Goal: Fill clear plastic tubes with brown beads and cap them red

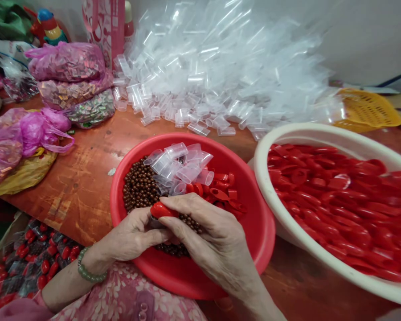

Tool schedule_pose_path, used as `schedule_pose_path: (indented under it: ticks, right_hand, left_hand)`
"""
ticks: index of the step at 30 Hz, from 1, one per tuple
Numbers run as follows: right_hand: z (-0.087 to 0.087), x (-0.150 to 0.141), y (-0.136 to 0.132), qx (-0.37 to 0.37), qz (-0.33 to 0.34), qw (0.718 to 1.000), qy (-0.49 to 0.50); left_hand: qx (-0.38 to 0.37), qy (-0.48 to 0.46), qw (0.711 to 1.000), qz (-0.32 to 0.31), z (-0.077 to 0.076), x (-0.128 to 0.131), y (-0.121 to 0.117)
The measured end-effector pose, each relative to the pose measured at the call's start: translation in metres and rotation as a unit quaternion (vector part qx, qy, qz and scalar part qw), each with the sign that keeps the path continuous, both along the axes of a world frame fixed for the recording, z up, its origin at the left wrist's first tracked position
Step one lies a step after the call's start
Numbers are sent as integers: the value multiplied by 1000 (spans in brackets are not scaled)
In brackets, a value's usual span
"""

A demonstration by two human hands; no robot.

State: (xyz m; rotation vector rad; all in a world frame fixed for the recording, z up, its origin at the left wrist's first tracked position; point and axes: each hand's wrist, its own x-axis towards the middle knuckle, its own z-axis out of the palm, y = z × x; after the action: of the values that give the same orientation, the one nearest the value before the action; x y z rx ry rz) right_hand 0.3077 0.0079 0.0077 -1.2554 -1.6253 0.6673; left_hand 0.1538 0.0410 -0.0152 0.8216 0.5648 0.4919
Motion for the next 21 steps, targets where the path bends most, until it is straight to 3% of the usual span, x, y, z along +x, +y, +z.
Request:
schedule_pose_path:
  ticks: [6, 14, 17, 21]
  right_hand:
    - [-4, 5, -1, 10, 1, 998, -67]
    - [0, 13, -1, 21, 60, 987, -146]
    - [-1, 11, -3, 51, 75, 970, -226]
    - [-8, 2, -7, 83, 49, 935, -341]
  left_hand:
    - [-2, 25, 1000, -6, 1, -3, -1]
    - [50, 15, 998, -26, -1, -5, 2]
    - [46, 3, 999, -24, -2, -5, 3]
    - [-25, 7, 999, -36, -3, -4, 4]
